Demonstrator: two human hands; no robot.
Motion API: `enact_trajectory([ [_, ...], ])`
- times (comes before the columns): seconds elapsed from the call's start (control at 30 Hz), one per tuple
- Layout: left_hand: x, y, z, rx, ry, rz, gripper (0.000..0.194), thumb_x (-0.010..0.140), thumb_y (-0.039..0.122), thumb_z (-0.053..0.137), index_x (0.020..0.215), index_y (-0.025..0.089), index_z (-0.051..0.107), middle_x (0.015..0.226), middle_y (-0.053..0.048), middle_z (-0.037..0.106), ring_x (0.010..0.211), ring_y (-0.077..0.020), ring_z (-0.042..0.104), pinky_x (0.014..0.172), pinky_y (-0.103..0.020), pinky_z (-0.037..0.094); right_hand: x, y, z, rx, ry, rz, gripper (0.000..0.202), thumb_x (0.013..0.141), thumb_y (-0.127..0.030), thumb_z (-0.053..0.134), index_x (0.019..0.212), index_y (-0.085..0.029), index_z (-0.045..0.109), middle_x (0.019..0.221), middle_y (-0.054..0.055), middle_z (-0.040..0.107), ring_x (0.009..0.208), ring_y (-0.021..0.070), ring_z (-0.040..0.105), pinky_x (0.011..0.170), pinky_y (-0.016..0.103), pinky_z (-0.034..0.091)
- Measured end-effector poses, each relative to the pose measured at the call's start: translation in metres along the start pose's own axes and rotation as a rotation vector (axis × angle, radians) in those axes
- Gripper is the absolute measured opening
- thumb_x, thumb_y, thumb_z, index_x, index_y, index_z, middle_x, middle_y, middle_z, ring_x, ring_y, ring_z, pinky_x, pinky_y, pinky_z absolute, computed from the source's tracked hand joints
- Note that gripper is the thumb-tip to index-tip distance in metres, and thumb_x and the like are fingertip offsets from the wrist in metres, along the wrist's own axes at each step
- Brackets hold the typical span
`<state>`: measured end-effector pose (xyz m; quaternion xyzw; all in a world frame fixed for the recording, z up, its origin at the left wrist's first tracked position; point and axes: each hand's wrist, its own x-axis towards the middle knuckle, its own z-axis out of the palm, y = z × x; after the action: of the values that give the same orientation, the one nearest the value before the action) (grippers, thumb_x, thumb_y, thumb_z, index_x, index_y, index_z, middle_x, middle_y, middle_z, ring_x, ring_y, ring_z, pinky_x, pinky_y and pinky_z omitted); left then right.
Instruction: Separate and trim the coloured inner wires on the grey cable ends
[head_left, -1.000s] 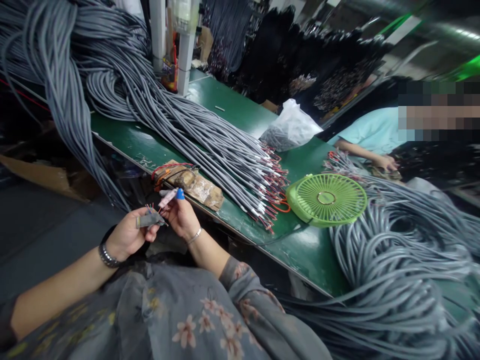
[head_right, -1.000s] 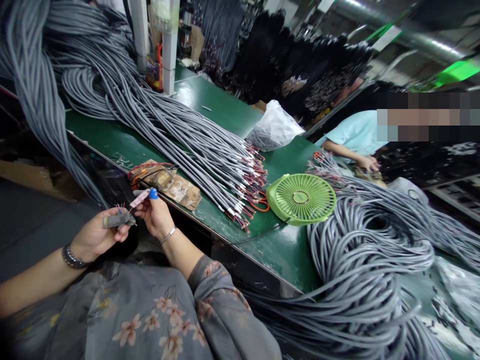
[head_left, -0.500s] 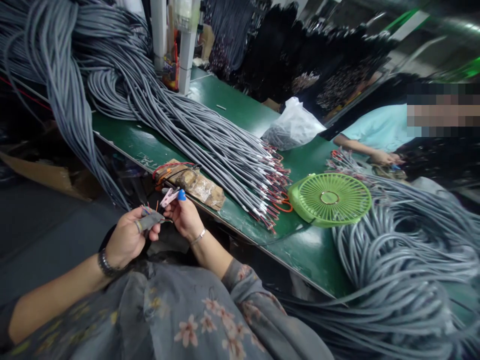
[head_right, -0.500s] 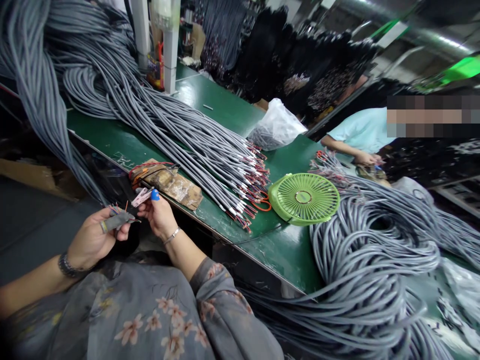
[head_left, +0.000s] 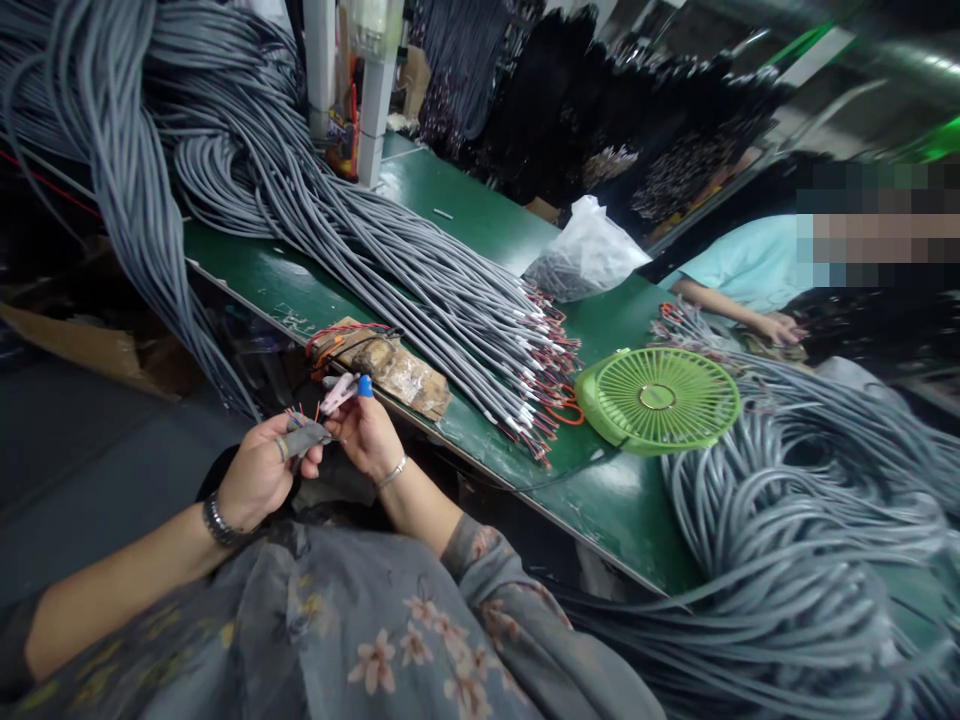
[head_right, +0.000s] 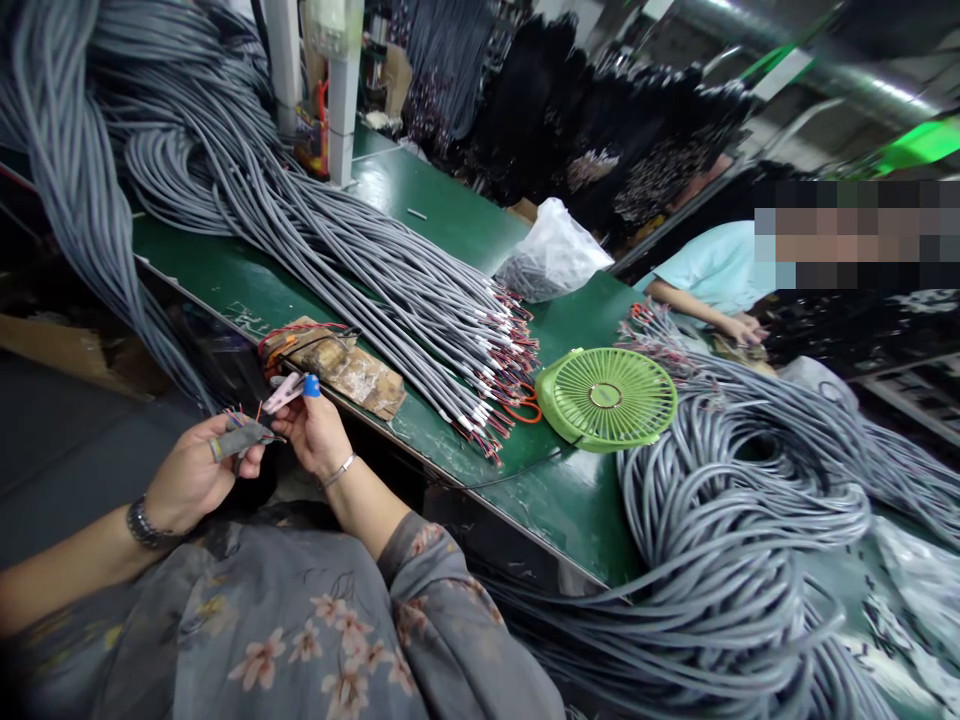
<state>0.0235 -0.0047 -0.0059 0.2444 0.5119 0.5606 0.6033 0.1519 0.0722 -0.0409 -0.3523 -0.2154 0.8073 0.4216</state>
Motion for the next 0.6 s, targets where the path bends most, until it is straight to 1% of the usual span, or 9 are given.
enact_trajectory([
  [0.1, -0.005, 0.000, -0.003, -0.003, -0.005, 0.016, 0.027, 0.054, 0.026, 0.098, 0.063, 0.019, 0.074, 0.051, 0.000, 0.066, 0.042, -0.0108, 0.054, 0.043, -0.022, 0.044, -0.003, -0.005, -0.001, 0.003, -0.028, 0.067, 0.061, 0.107, -0.077, 0.069, 0.082, -0.022, 0.068, 0.073, 0.001, 0.071, 0.061, 0.0131, 0.061, 0.058, 0.022, 0.058],
  [0.13, -0.007, 0.000, -0.003, 0.000, 0.001, 0.026, 0.028, 0.053, 0.026, 0.099, 0.063, 0.019, 0.074, 0.051, 0.000, 0.067, 0.042, -0.0111, 0.054, 0.043, -0.023, 0.044, -0.004, -0.006, -0.001, -0.005, -0.041, 0.078, 0.060, 0.108, -0.077, 0.067, 0.082, -0.022, 0.067, 0.075, 0.001, 0.071, 0.061, 0.0131, 0.060, 0.058, 0.022, 0.058],
  [0.2, -0.010, 0.000, -0.003, 0.004, 0.023, 0.058, 0.028, 0.051, 0.026, 0.099, 0.062, 0.019, 0.074, 0.052, -0.001, 0.068, 0.043, -0.0126, 0.057, 0.043, -0.024, 0.045, -0.005, -0.008, -0.001, -0.034, -0.065, 0.075, 0.056, 0.107, -0.073, 0.071, 0.085, -0.022, 0.069, 0.077, 0.002, 0.073, 0.062, 0.0134, 0.061, 0.058, 0.023, 0.058],
  [0.3, -0.013, 0.001, -0.002, -0.006, 0.063, 0.096, 0.027, 0.051, 0.026, 0.097, 0.064, 0.020, 0.075, 0.055, -0.002, 0.071, 0.046, -0.0150, 0.061, 0.045, -0.026, 0.049, -0.006, -0.009, 0.000, -0.068, -0.046, 0.017, 0.043, 0.102, -0.061, 0.084, 0.088, -0.022, 0.072, 0.075, 0.000, 0.071, 0.063, 0.0127, 0.059, 0.058, 0.021, 0.057],
  [0.37, -0.012, 0.001, -0.001, -0.014, 0.090, 0.097, 0.025, 0.051, 0.026, 0.096, 0.065, 0.021, 0.076, 0.055, -0.001, 0.072, 0.047, -0.0152, 0.062, 0.046, -0.027, 0.051, -0.007, -0.008, 0.000, -0.071, -0.014, -0.022, 0.039, 0.099, -0.055, 0.089, 0.087, -0.021, 0.072, 0.074, -0.001, 0.069, 0.062, 0.0122, 0.057, 0.058, 0.022, 0.057],
  [0.47, -0.010, 0.000, 0.000, -0.017, 0.109, 0.086, 0.026, 0.050, 0.026, 0.095, 0.066, 0.020, 0.076, 0.054, 0.000, 0.071, 0.047, -0.0148, 0.061, 0.046, -0.026, 0.050, -0.007, -0.002, -0.002, -0.095, 0.017, -0.065, 0.041, 0.097, -0.057, 0.088, 0.085, -0.022, 0.073, 0.074, 0.000, 0.068, 0.062, 0.0132, 0.056, 0.058, 0.024, 0.056],
  [0.6, -0.008, -0.001, 0.003, -0.017, 0.094, 0.068, 0.028, 0.053, 0.027, 0.095, 0.068, 0.020, 0.073, 0.055, 0.000, 0.070, 0.048, -0.0146, 0.062, 0.047, -0.026, 0.052, -0.005, 0.005, -0.007, -0.181, 0.103, -0.211, 0.048, 0.099, -0.064, 0.083, 0.076, -0.023, 0.073, 0.065, -0.001, 0.062, 0.063, 0.0147, 0.055, 0.063, 0.026, 0.055],
])
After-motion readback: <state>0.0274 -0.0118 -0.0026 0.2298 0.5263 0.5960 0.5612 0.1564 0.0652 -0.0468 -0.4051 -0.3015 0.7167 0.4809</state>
